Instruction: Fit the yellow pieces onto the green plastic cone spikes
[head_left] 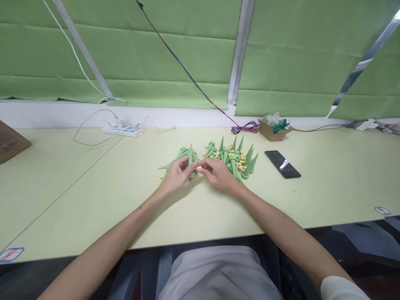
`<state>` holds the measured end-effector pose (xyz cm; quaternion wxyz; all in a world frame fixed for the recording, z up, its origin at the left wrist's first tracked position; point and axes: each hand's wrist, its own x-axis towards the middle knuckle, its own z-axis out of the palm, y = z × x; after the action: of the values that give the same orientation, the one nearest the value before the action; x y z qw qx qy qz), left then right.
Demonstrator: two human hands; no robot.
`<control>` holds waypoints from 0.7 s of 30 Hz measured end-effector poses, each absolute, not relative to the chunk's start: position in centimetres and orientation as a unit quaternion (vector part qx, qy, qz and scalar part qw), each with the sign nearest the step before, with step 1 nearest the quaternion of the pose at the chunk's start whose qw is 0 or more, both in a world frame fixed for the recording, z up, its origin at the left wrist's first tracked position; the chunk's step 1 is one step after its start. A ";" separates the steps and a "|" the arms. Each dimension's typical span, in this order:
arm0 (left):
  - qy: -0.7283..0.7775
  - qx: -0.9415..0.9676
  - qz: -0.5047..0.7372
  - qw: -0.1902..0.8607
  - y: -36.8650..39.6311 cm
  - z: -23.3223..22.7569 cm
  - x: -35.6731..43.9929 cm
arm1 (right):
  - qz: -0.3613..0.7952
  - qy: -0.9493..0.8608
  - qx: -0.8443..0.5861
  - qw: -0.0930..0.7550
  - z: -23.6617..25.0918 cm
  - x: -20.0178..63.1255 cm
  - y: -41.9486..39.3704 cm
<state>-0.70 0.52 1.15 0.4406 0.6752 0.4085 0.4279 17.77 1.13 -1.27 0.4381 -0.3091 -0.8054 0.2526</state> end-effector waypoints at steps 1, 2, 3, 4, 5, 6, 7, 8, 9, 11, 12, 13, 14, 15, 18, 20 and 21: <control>0.408 0.679 0.427 0.435 0.5 1.2 -0.7 | 0.251 -0.806 -0.310 0.437 -1.3 17.8 1.2; 0.408 0.683 0.426 0.431 0.5 1.2 -0.7 | 0.248 -0.807 -0.309 0.437 -1.3 17.8 1.2; 0.408 0.686 0.424 0.427 0.5 1.2 -0.7 | 0.245 -0.808 -0.308 0.437 -1.3 17.8 1.2; 0.408 0.689 0.422 0.424 0.5 1.2 -0.7 | 0.243 -0.809 -0.308 0.438 -1.3 17.8 1.2; 0.408 0.692 0.422 0.421 0.5 1.2 -0.7 | 0.241 -0.809 -0.307 0.439 -1.3 17.8 1.2; 0.407 0.694 0.422 0.417 0.4 1.2 -0.7 | 0.241 -0.809 -0.307 0.439 -1.3 17.8 1.2; 0.407 0.696 0.422 0.414 0.4 1.2 -0.7 | 0.242 -0.809 -0.308 0.438 -1.3 17.8 1.2; 0.407 0.698 0.422 0.410 0.4 1.2 -0.7 | 0.243 -0.809 -0.309 0.437 -1.3 17.8 1.2; 0.407 0.700 0.422 0.407 0.3 1.3 -0.6 | 0.244 -0.809 -0.309 0.437 -1.3 17.8 1.2; 0.407 0.704 0.422 0.401 0.2 1.4 -0.6 | 0.247 -0.807 -0.308 0.439 -1.3 17.8 1.2; 0.409 0.706 0.422 0.397 0.2 1.4 -0.6 | 0.248 -0.806 -0.308 0.440 -1.3 17.8 1.2; 0.410 0.707 0.422 0.392 0.1 1.4 -0.5 | 0.248 -0.806 -0.308 0.441 -1.3 17.8 1.2; 0.412 0.709 0.421 0.388 0.1 1.5 -0.5 | 0.250 -0.805 -0.309 0.440 -1.3 17.7 1.2; 0.413 0.710 0.422 0.385 0.1 1.4 -0.5 | 0.251 -0.805 -0.310 0.439 -1.4 17.7 1.2; 0.415 0.712 0.423 0.376 0.2 1.2 -0.6 | 0.254 -0.804 -0.315 0.436 -1.4 17.7 1.3; 0.416 0.715 0.422 0.370 0.3 1.1 -0.7 | 0.253 -0.803 -0.319 0.435 -1.4 17.8 1.3; 0.417 0.718 0.420 0.366 0.4 1.0 -0.7 | 0.251 -0.803 -0.319 0.435 -1.4 17.8 1.3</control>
<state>-0.70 0.35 0.98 0.3663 0.7180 0.4167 0.4203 17.76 1.25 -1.37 0.4352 -0.3195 -0.8033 0.2515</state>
